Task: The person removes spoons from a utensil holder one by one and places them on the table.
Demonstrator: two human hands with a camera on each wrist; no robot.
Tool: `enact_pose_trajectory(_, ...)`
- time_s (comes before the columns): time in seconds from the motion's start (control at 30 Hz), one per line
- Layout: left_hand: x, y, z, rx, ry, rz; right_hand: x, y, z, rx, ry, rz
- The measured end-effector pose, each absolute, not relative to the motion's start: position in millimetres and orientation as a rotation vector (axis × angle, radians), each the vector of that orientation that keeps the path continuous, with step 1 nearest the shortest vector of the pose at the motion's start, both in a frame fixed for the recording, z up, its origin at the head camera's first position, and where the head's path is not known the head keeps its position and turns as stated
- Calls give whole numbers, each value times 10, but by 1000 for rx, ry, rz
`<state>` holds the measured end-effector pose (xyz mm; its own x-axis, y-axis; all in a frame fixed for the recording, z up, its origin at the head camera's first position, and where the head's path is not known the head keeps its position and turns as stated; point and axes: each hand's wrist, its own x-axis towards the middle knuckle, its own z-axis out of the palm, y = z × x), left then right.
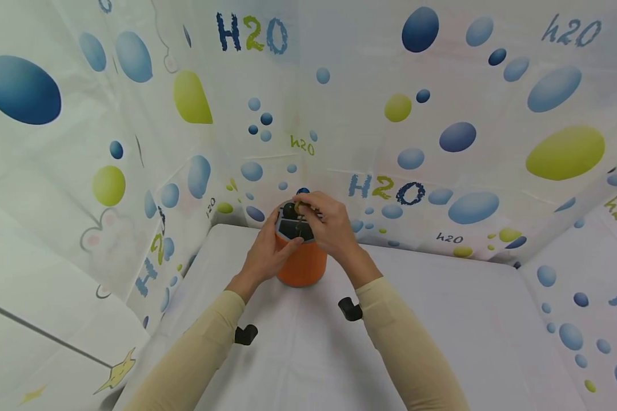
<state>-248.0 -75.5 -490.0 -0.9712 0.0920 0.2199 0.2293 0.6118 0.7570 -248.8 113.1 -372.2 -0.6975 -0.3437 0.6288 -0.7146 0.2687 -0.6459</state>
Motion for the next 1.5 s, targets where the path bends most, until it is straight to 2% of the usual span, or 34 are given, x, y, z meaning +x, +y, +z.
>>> enact_pose_trajectory(0.93, -2469, -739, -4901, -257, -2688, -1316, -2438, 1183, -3546, 1032, -2045, 1403)
enact_pose_trajectory(1.5, -2482, -757, -4881, -274, -2667, -1333, -2315, 1260, -3296, 986, -2001, 1326)
